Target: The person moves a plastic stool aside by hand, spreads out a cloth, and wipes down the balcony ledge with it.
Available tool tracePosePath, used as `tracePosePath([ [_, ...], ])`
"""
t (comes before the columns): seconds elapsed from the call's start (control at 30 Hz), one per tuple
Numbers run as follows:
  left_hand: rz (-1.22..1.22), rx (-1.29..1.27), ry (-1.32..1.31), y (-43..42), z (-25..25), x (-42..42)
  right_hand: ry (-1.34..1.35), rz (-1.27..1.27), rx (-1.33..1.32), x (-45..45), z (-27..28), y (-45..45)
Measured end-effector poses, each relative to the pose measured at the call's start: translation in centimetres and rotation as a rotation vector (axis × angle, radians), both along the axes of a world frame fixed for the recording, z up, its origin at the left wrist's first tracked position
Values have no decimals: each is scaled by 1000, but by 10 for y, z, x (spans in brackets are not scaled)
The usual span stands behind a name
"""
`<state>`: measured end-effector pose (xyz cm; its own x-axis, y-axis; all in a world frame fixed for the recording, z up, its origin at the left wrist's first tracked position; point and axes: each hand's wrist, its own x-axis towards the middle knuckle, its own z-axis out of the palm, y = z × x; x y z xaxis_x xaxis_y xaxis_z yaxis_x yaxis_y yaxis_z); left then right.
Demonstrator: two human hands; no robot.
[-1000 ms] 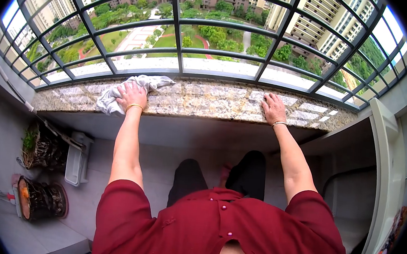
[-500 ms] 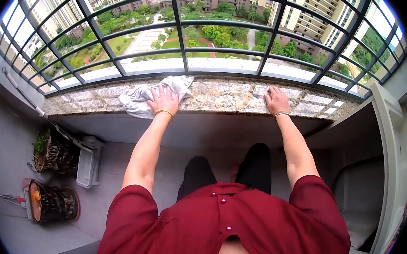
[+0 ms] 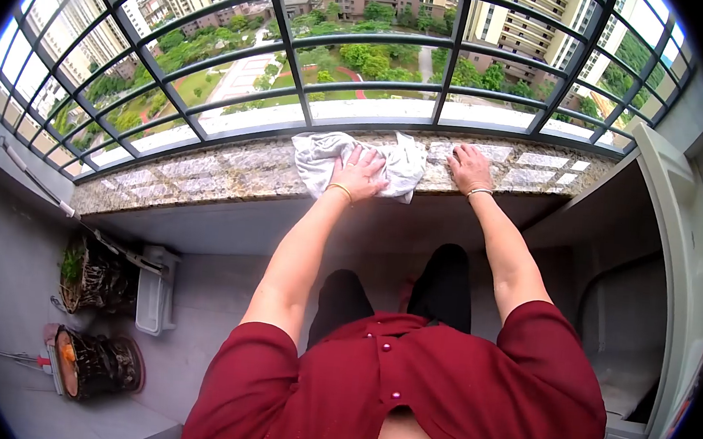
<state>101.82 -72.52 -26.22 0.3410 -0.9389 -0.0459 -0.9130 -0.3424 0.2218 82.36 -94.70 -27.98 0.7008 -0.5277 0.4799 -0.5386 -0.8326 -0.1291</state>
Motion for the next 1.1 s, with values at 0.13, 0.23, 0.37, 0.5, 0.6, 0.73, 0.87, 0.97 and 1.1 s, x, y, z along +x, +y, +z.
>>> tracePosePath([
  [0.13,1,-5,60,-9,1,9,27,-33,14,0,-2,1],
  [0.23,17,-5,42,-16,6,13,74,-63,66,0,4,6],
  [0.37,55,18,33,-26,6,21,77,-82,43,1,-4,1],
  [0.5,31,-312,447,-10,10,42,33,-88,26,0,-1,1],
  [0.6,375,-985,475,15,-13,75,10,-60,63,-2,-1,3],
  [0.73,671,-509,-202,79,-12,102,-4,-69,42,-2,-1,4],
  [0.87,1011,-186,-248,99,-12,107,27,-81,53,-2,5,7],
  [0.97,1065,-151,-179,98,-11,108,67,-81,76,-2,5,8],
  [1.1,1205,-168,-129,94,-7,109,53,-78,80,-2,5,6],
])
